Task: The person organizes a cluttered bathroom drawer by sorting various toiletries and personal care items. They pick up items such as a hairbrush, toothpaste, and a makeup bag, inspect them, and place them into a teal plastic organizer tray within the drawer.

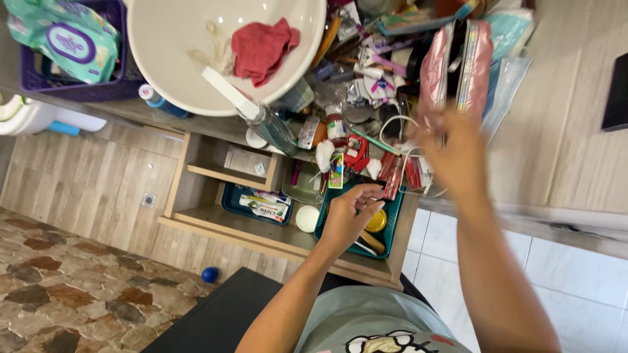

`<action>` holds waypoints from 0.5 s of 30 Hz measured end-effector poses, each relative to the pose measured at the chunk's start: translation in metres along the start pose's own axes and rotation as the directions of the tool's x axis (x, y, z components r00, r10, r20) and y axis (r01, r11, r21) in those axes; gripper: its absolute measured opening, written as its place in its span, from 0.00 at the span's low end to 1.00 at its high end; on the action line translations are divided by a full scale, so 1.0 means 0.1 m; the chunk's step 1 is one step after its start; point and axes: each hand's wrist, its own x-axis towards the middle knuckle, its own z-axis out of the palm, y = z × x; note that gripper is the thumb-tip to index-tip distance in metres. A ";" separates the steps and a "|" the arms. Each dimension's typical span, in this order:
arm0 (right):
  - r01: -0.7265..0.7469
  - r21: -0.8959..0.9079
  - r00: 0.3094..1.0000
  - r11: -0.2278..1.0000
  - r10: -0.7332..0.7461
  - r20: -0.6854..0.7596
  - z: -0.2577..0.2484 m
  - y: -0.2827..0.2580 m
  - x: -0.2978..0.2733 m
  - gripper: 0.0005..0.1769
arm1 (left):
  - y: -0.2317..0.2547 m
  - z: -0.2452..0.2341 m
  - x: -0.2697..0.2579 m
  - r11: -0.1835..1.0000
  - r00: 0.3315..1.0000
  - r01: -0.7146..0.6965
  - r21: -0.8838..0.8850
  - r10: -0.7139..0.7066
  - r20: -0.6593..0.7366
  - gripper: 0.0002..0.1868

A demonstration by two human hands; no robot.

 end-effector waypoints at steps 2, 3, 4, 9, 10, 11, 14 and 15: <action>-0.162 0.143 0.984 0.976 0.172 -0.056 -0.08 0.28 0.62 0.21 | 0.24 -0.01 0.02 0.998 1.000 -0.020 -0.051 0.021 0.012 0.17; 0.000 0.133 0.981 0.991 0.026 -0.192 -0.05 0.46 1.04 0.26 | 0.34 -0.02 0.01 0.997 0.999 -0.025 -0.076 0.027 0.021 0.17; 0.192 0.102 0.939 0.976 -0.152 -0.308 -0.03 0.66 1.35 0.27 | 0.42 -0.03 0.01 0.997 0.999 -0.029 -0.076 0.030 0.018 0.16; -0.173 -0.016 0.961 0.985 0.165 -0.221 0.31 1.81 2.56 0.28 | 0.73 -0.09 -0.02 0.990 0.997 -0.067 -0.126 0.070 0.023 0.15; -0.203 -0.088 0.966 0.975 0.184 -0.182 0.39 2.02 2.68 0.30 | 0.80 -0.12 -0.01 0.992 0.998 -0.059 -0.110 0.062 0.029 0.15; -0.227 -0.159 0.968 0.961 0.205 -0.144 0.47 2.18 2.80 0.32 | 0.87 -0.15 0.00 0.994 0.998 -0.051 -0.094 0.054 0.033 0.15; -0.325 -0.256 0.945 0.910 0.306 -0.114 0.74 2.46 3.01 0.46 | 1.09 -0.27 0.16 0.999 0.998 -0.050 0.005 0.050 0.041 0.14; -0.389 -0.211 0.919 0.897 0.361 -0.157 0.81 2.53 3.01 0.56 | 1.16 -0.30 0.24 0.998 0.998 -0.051 0.044 0.049 0.048 0.14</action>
